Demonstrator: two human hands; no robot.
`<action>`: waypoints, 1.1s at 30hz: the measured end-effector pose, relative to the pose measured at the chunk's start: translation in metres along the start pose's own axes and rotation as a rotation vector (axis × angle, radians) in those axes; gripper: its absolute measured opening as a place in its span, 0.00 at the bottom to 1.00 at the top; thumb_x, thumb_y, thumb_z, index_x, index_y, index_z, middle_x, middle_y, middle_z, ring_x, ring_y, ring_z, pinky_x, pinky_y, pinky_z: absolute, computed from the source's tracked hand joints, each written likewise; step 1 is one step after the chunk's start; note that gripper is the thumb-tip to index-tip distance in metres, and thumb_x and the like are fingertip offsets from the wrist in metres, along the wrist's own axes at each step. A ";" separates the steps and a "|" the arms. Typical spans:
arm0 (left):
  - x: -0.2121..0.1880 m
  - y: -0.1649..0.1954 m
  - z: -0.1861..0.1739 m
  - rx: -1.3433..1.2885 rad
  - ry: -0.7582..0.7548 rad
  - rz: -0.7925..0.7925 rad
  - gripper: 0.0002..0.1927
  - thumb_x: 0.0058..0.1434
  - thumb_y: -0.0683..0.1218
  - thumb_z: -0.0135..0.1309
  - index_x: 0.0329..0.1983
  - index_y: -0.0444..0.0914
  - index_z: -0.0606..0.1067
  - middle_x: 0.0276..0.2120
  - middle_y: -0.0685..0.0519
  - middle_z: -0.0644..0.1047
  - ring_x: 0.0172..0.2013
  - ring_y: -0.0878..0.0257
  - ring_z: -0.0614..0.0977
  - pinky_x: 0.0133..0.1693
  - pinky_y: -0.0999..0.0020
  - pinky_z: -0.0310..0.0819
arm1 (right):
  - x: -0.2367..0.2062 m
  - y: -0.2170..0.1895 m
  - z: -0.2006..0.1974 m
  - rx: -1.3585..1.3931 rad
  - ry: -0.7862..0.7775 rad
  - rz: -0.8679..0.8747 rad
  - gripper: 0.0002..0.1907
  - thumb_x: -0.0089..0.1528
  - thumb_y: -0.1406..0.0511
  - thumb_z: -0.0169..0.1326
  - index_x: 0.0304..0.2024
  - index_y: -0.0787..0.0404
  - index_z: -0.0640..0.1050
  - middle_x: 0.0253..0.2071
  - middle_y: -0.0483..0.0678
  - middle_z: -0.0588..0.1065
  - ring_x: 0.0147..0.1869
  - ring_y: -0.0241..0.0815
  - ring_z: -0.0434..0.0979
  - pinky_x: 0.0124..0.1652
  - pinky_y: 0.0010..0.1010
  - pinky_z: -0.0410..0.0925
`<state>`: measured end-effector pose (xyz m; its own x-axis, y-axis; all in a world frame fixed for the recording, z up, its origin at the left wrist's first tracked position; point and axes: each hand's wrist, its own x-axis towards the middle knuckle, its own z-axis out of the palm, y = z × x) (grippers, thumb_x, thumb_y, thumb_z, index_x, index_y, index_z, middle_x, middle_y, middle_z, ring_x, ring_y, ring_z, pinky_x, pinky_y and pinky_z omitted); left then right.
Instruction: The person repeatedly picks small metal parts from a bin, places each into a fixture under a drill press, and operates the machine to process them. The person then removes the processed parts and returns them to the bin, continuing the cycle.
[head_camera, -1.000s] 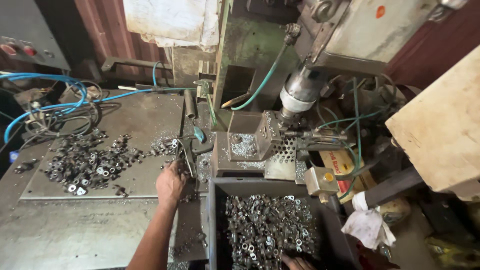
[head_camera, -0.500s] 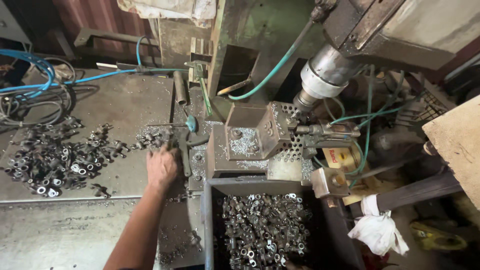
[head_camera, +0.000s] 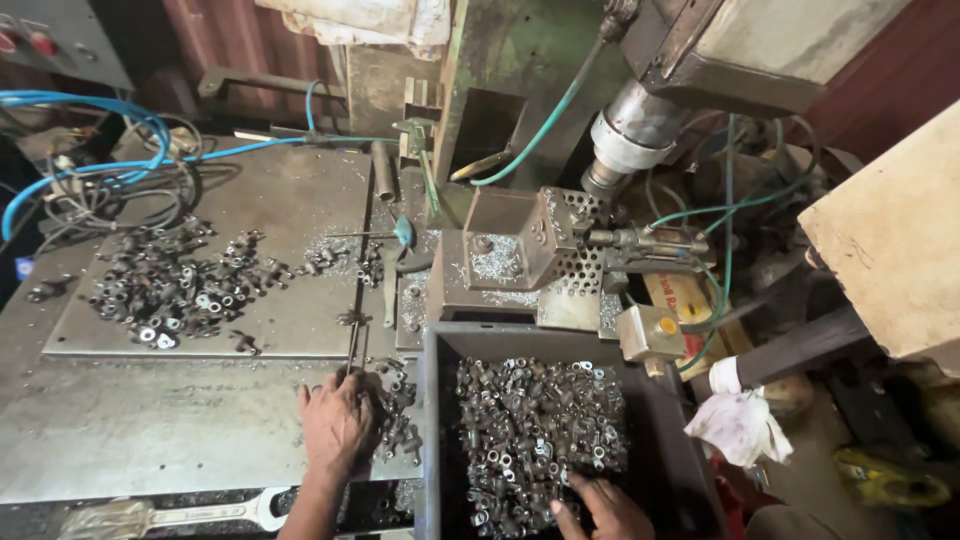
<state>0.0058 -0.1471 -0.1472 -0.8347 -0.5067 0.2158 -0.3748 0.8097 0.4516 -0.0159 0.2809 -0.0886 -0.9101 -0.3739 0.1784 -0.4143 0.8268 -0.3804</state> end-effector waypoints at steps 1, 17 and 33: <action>-0.003 0.001 -0.004 -0.011 -0.009 -0.047 0.20 0.60 0.52 0.53 0.55 0.47 0.77 0.50 0.48 0.78 0.48 0.47 0.79 0.66 0.42 0.57 | 0.001 -0.005 -0.003 0.001 -0.019 0.040 0.27 0.51 0.51 0.66 0.51 0.52 0.83 0.41 0.49 0.83 0.44 0.46 0.85 0.46 0.36 0.76; 0.109 0.011 0.012 0.236 -0.106 0.191 0.19 0.63 0.44 0.43 0.56 0.47 0.77 0.51 0.48 0.81 0.49 0.52 0.84 0.66 0.48 0.63 | 0.001 -0.007 -0.009 -0.026 0.201 -0.222 0.24 0.50 0.53 0.68 0.46 0.55 0.84 0.36 0.53 0.82 0.36 0.53 0.84 0.39 0.41 0.76; 0.018 0.075 -0.064 -0.298 0.168 -0.010 0.13 0.65 0.50 0.53 0.48 0.42 0.82 0.39 0.42 0.83 0.39 0.43 0.84 0.40 0.51 0.77 | -0.003 -0.049 -0.055 0.072 0.151 -0.202 0.22 0.58 0.56 0.64 0.48 0.61 0.80 0.41 0.55 0.81 0.44 0.56 0.82 0.45 0.45 0.73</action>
<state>-0.0120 -0.1145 -0.0538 -0.7438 -0.5764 0.3385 -0.2281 0.6949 0.6820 0.0072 0.2647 -0.0211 -0.7999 -0.4569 0.3892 -0.5920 0.7074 -0.3862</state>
